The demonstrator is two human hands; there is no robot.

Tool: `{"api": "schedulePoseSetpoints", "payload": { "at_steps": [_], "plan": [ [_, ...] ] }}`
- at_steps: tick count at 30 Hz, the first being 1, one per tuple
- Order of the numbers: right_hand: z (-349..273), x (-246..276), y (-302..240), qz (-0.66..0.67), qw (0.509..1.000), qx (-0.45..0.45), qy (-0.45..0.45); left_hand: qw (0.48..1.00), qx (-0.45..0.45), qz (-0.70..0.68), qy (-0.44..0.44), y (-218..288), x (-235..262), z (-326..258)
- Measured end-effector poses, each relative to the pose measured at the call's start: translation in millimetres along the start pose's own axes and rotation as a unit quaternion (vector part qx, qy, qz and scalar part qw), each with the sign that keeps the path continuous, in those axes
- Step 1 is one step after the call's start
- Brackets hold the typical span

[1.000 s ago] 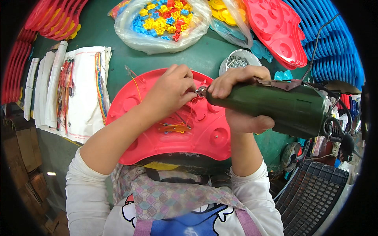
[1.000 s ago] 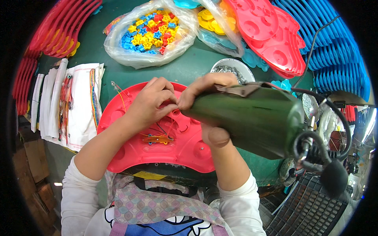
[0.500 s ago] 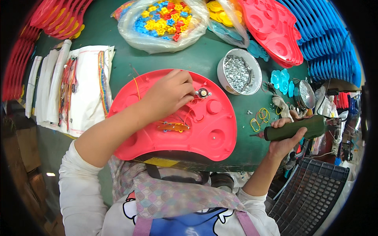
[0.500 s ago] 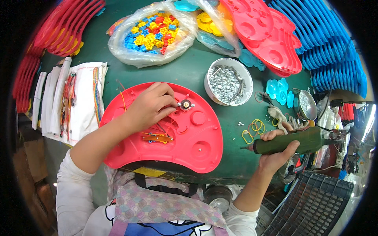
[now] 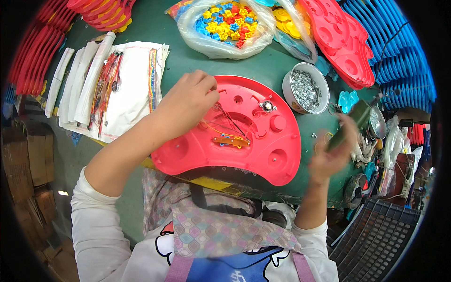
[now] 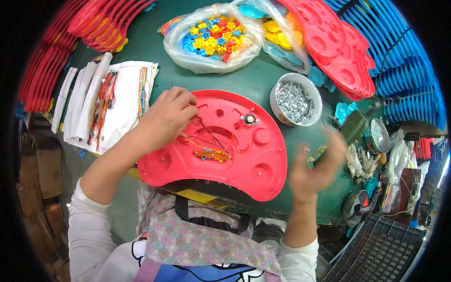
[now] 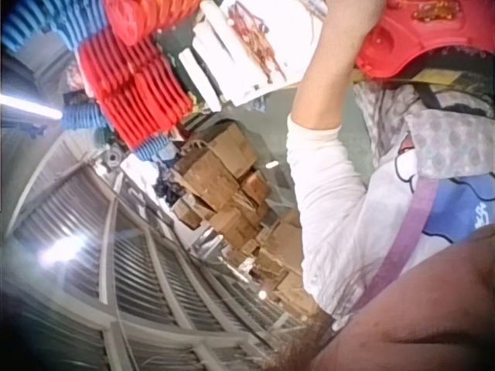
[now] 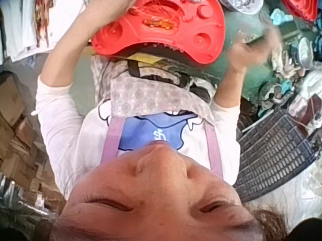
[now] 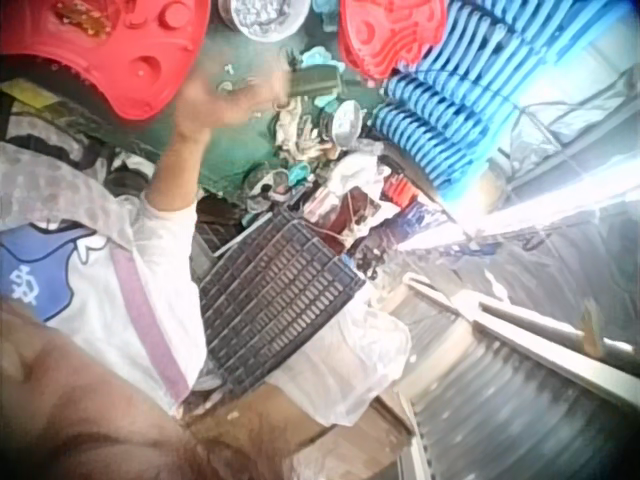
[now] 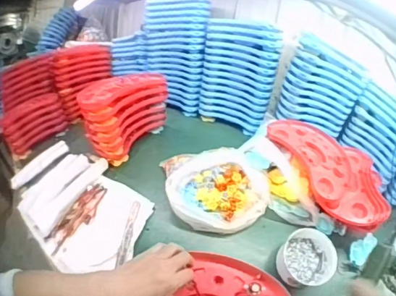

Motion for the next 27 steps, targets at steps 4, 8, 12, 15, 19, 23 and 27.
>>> {"api": "schedulePoseSetpoints", "payload": {
  "at_steps": [4, 8, 12, 15, 19, 23, 27],
  "plan": [
    [1, -78, -72, 0.087, 0.949, 0.052, -0.3, 0.997, -0.026, -0.014, 0.074, 1, 4, 3],
    [-11, -104, -80, -0.005, 0.924, 0.09, -0.371, 0.995, 0.008, -0.074, 0.066, 12, 17, -4],
    [-6, -104, -80, 0.069, 0.928, 0.026, -0.365, 0.991, 0.121, -0.048, 0.015, 19, 22, -16],
    [2, -98, -75, 0.191, 0.908, -0.08, -0.365, 0.986, 0.155, -0.058, 0.005, 8, 18, -22],
    [-2, -93, -72, 0.214, 0.902, -0.155, -0.34, 0.994, 0.095, -0.035, -0.032, 10, 33, -17],
    [-6, -95, -75, 0.204, 0.898, -0.188, -0.34, 0.982, 0.08, -0.168, 0.027, 30, 15, -13],
    [2, -94, -70, 0.181, 0.941, 0.087, -0.273, 0.804, 0.3, -0.513, 0.038, 40, -18, 3]
  ]
}}
Point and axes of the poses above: each hand's wrist, its own z-axis towards the middle knuckle, its own x-axis out of the back of the hand, y = z × x, the point moved 2 cm from there along z, towards the middle knuckle, and after that the axes turned 3 degrees about y, right-handed, at the moved point
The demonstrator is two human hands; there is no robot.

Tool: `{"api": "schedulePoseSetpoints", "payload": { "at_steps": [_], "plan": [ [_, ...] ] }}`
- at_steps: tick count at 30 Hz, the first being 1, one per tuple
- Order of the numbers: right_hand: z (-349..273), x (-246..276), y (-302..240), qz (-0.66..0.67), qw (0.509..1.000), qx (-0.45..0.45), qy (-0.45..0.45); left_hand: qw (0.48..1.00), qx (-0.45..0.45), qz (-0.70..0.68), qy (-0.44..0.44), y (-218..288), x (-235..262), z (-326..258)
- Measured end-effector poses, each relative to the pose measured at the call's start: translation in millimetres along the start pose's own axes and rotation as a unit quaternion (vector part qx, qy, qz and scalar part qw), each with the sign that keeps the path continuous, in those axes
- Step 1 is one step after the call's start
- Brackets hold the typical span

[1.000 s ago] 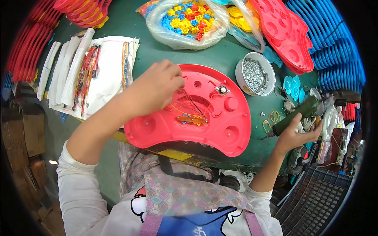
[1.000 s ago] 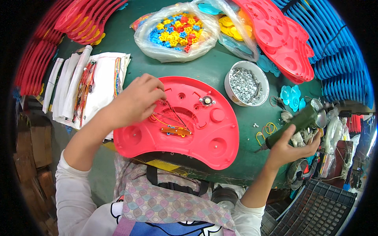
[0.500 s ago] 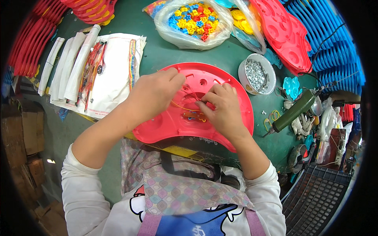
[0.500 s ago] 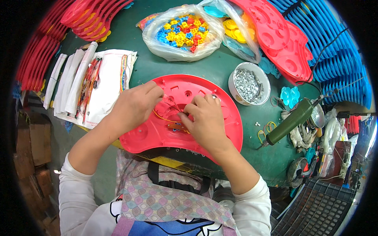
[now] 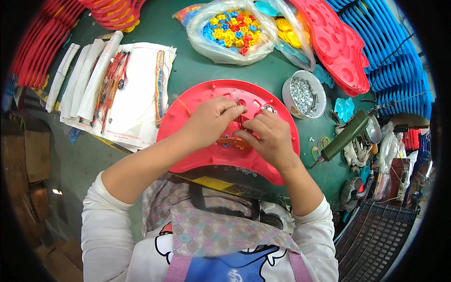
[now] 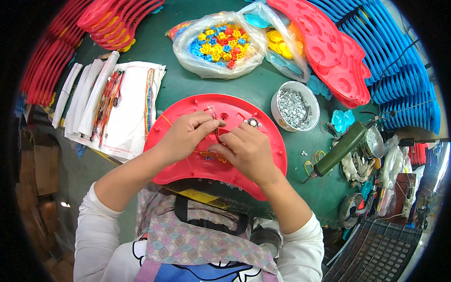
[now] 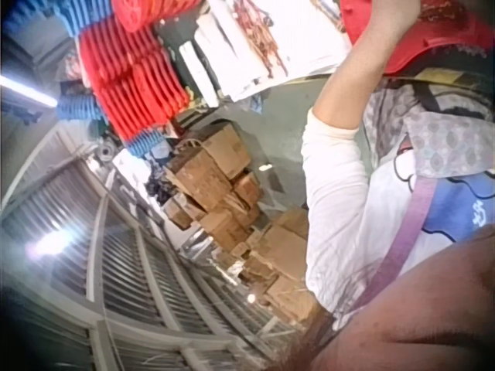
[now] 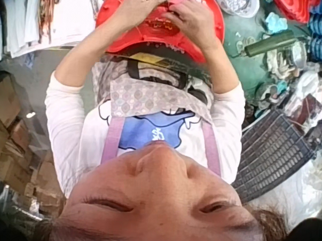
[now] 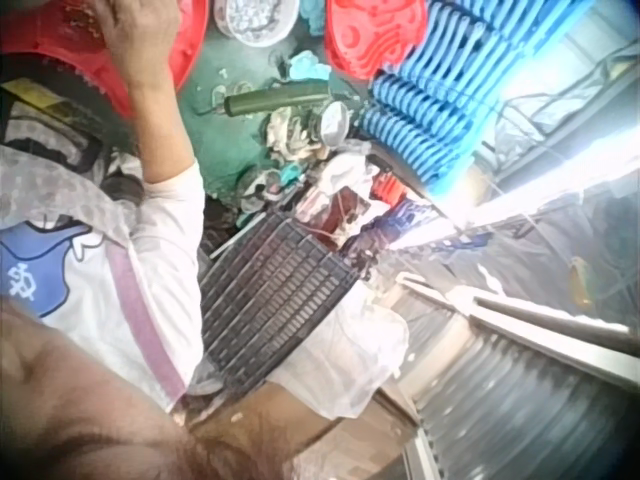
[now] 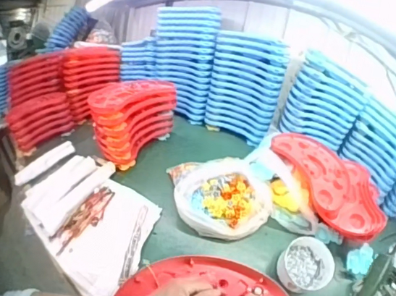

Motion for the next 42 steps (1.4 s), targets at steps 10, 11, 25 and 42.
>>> {"api": "schedulePoseSetpoints", "payload": {
  "at_steps": [10, 11, 25, 42],
  "plan": [
    [36, -7, 21, -0.116, 0.973, 0.201, 0.005, 0.956, -0.115, 0.262, 0.065, 2, 16, -4],
    [35, -10, 22, -0.053, 0.989, 0.136, -0.001, 0.948, -0.145, 0.269, 0.092, 3, 16, -4],
    [39, -39, 21, -0.023, 0.994, 0.014, -0.102, 0.861, -0.183, 0.453, 0.141, -1, 18, -12],
    [32, -20, 45, -0.013, 0.995, -0.032, -0.091, 0.848, -0.233, 0.449, 0.158, -14, 4, -13]
  ]
}}
Point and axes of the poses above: each hand's wrist, its own z-axis towards the middle knuckle, its own x-axis out of the back of the hand, y = z × x, the point moved 2 cm from there along z, towards the middle knuckle, and after that the axes turned 3 degrees about y, right-handed, at the moved point
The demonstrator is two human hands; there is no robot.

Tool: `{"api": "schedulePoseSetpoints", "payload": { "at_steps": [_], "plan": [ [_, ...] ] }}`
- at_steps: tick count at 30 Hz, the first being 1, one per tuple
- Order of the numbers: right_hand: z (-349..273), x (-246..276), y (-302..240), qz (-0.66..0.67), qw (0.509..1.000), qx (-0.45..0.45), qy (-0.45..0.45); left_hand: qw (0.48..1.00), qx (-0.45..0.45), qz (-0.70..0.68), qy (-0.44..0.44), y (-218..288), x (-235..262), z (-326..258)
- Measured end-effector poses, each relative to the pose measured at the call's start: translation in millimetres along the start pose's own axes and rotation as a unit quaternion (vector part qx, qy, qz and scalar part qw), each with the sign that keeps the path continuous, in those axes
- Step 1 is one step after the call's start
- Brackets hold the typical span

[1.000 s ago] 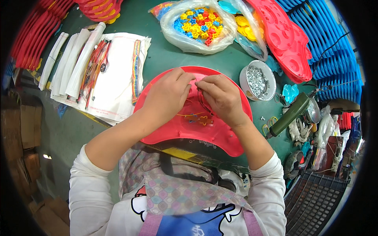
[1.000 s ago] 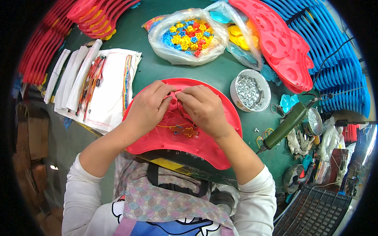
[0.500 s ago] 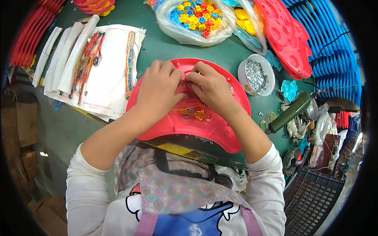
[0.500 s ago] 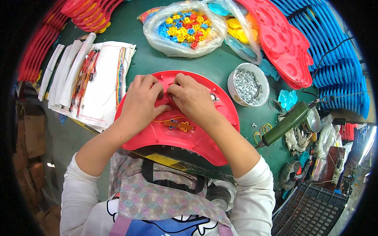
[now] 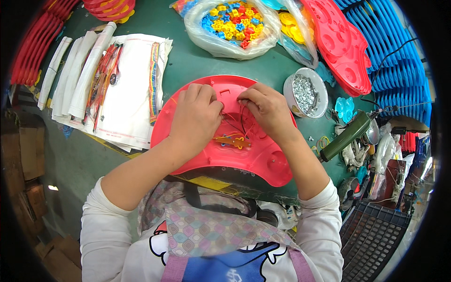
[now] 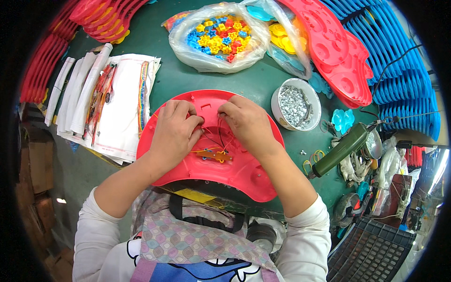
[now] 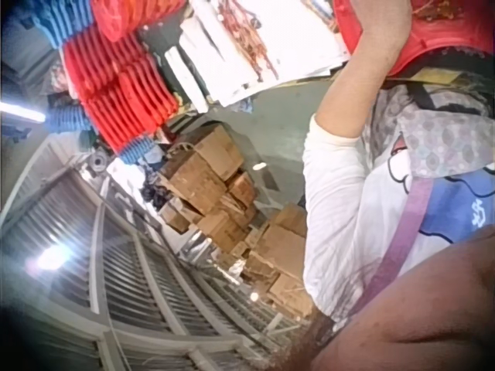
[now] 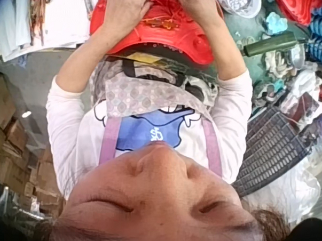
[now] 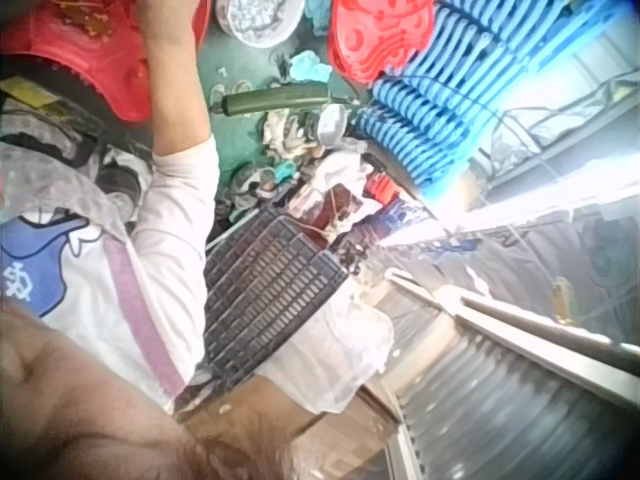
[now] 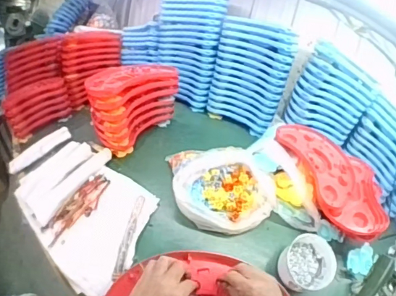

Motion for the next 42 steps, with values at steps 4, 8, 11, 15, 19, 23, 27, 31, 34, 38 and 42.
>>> {"api": "schedulePoseSetpoints", "payload": {
  "at_steps": [4, 8, 11, 15, 19, 23, 27, 31, 34, 38, 42],
  "plan": [
    [0, 4, 5, -0.077, 0.996, 0.034, 0.033, 0.997, -0.015, 0.069, -0.038, 6, 1, 3],
    [2, -3, 8, -0.066, 0.997, 0.021, 0.033, 0.994, -0.045, 0.09, -0.04, 14, 9, 27],
    [2, -2, 10, -0.057, 0.998, 0.026, 0.013, 0.997, -0.043, 0.001, -0.056, 11, -7, 35],
    [-5, 22, -1, 0.039, 0.998, -0.056, 0.013, 0.997, -0.036, -0.048, -0.045, 5, -25, 30],
    [-23, 27, -5, 0.008, 0.996, -0.087, 0.037, 0.996, -0.052, -0.024, -0.066, 8, -29, 29],
    [-37, 25, -6, -0.084, 0.994, -0.062, 0.016, 0.994, -0.075, 0.008, -0.076, 14, -27, 33],
    [-40, 23, -6, -0.16, 0.986, -0.039, -0.007, 0.993, -0.065, -0.025, -0.099, 7, -16, 23],
    [-40, 19, -2, -0.163, 0.987, -0.009, -0.001, 0.997, -0.016, -0.037, -0.068, -3, 40, 9],
    [-39, 20, -5, -0.174, 0.984, 0.014, -0.036, 0.994, 0.102, -0.01, -0.035, -26, 73, -15],
    [-41, 30, -18, -0.173, 0.979, 0.008, -0.104, 0.889, 0.378, -0.21, -0.149, -56, 82, -64],
    [-44, 45, -23, -0.112, 0.986, -0.044, -0.117, 0.833, 0.378, -0.397, -0.072, -61, 65, -86]
  ]
}}
Point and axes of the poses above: each hand's wrist, its own z-axis towards the middle knuckle, its own x-axis out of the back of the hand, y = z × x, the point moved 2 cm from there along z, towards the middle knuckle, and after that the axes turned 3 degrees about y, right-handed, at the moved point
